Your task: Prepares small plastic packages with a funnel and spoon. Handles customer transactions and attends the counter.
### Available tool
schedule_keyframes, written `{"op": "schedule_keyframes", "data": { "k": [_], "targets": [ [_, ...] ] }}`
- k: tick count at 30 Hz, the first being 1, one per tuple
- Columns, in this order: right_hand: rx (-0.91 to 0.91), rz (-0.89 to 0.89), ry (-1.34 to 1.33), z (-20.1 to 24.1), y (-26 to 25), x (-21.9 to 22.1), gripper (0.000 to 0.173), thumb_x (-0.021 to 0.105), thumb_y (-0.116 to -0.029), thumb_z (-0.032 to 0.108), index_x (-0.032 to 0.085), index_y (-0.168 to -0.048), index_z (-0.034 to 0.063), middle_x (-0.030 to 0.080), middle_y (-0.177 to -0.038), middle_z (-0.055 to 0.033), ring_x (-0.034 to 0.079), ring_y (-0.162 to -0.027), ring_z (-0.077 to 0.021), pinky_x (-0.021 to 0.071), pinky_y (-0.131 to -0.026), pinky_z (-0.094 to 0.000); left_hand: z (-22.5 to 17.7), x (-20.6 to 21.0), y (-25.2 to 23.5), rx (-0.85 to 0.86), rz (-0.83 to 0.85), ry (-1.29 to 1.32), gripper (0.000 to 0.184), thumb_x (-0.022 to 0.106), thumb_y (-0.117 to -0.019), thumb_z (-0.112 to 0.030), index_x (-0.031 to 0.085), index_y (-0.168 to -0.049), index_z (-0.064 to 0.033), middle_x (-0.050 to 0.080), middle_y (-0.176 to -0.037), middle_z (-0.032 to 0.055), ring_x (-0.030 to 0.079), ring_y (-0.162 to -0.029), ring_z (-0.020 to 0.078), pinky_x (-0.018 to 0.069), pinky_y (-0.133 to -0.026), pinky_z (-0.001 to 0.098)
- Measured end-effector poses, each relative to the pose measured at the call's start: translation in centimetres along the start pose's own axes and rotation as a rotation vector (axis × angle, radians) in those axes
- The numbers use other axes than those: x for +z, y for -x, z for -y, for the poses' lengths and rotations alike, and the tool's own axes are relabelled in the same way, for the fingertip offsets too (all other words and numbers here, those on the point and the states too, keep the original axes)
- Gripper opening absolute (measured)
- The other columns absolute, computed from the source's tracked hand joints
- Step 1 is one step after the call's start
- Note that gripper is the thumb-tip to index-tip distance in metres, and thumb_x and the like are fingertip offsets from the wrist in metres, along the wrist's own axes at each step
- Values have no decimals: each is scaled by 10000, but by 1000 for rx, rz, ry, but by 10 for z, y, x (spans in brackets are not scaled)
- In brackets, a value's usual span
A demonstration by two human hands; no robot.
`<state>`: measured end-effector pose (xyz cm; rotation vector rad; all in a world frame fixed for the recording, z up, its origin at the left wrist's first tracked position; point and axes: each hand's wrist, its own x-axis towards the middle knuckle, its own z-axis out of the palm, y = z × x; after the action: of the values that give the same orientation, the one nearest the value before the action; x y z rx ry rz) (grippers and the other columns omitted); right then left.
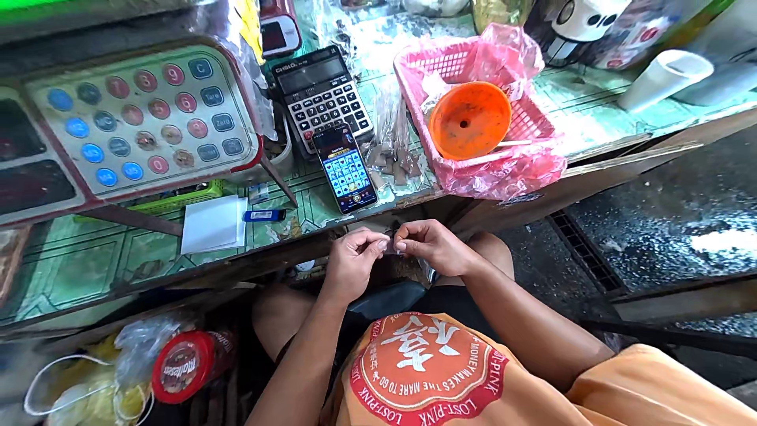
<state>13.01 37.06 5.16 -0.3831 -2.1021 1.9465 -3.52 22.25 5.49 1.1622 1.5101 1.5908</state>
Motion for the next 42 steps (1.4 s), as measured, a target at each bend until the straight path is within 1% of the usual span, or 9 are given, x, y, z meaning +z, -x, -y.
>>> {"op": "schedule_keyframes", "data": {
  "k": [3, 6, 9, 17, 22, 26, 30, 37, 42],
  "targets": [
    [18, 56, -44, 4, -4, 3, 171, 674, -976, 176, 696, -1068, 34, 701, -903, -6, 655, -810, -64, 561, -767, -253, -2, 2, 1, -28, -52, -16, 48, 731, -927, -71, 745, -917, -26, 733, -837, 31, 677, -703, 99, 591, -675, 257],
    [-19, 28, 5, 6, -10, 9, 146, 652, -996, 169, 726, -990, 43, 704, -862, 21, 649, -781, -35, 556, -742, -232, -3, 3, 4, -27, -86, 6, 107, 724, -934, -87, 715, -838, -41, 698, -739, -8, 637, -629, 55, 553, -610, 218],
    [-42, -11, 31, 7, -14, 8, 150, 631, -1004, 153, 729, -953, 51, 692, -836, 19, 634, -764, -40, 545, -734, -234, -4, -11, 5, -25, -77, 143, 84, 680, -937, -22, 748, -978, 7, 726, -864, 61, 678, -748, 127, 596, -724, 292],
    [-24, -96, -40, 1, -13, 8, 138, 619, -999, 102, 717, -924, 41, 676, -768, -20, 626, -702, -80, 541, -685, -248, 1, -22, 10, -115, -251, 267, 115, 631, -959, 4, 735, -1007, 19, 722, -849, 97, 691, -746, 160, 604, -746, 311],
    [-16, -92, -27, -2, -13, 9, 137, 620, -996, 105, 716, -923, 41, 677, -771, -17, 623, -698, -76, 538, -682, -244, -1, -10, 7, -84, -129, 147, 216, 600, -1003, -87, 722, -1150, 15, 734, -995, 111, 705, -859, 185, 604, -825, 353],
    [1, -73, -30, -3, -10, 9, 140, 623, -997, 115, 722, -937, 36, 700, -809, -11, 650, -734, -69, 562, -719, -245, -4, 9, 1, -2, -118, -16, 69, 684, -946, -20, 741, -972, 10, 726, -830, 58, 693, -698, 126, 620, -677, 285],
    [-18, -69, -102, -5, -4, 7, 119, 657, -977, 132, 727, -978, 35, 703, -836, -18, 632, -726, -68, 539, -682, -246, 1, 20, -2, 32, -145, -116, 192, 622, -1006, -109, 694, -840, -45, 654, -711, -19, 585, -596, 33, 512, -575, 197],
    [0, -82, -41, -7, -2, 3, 206, 583, -1034, 178, 703, -914, 62, 647, -753, 25, 596, -689, -40, 509, -663, -218, 2, 16, 5, 9, -85, 75, 59, 693, -930, -2, 728, -974, 14, 730, -892, 83, 696, -771, 151, 611, -731, 302],
    [8, -1, -61, -3, -2, 4, 145, 634, -1000, 152, 711, -957, 36, 683, -831, 12, 627, -751, -47, 542, -721, -241, 7, 14, 6, -31, -100, 42, 180, 630, -996, -122, 688, -838, -60, 633, -704, -41, 559, -578, 30, 489, -554, 194]
  ]
}}
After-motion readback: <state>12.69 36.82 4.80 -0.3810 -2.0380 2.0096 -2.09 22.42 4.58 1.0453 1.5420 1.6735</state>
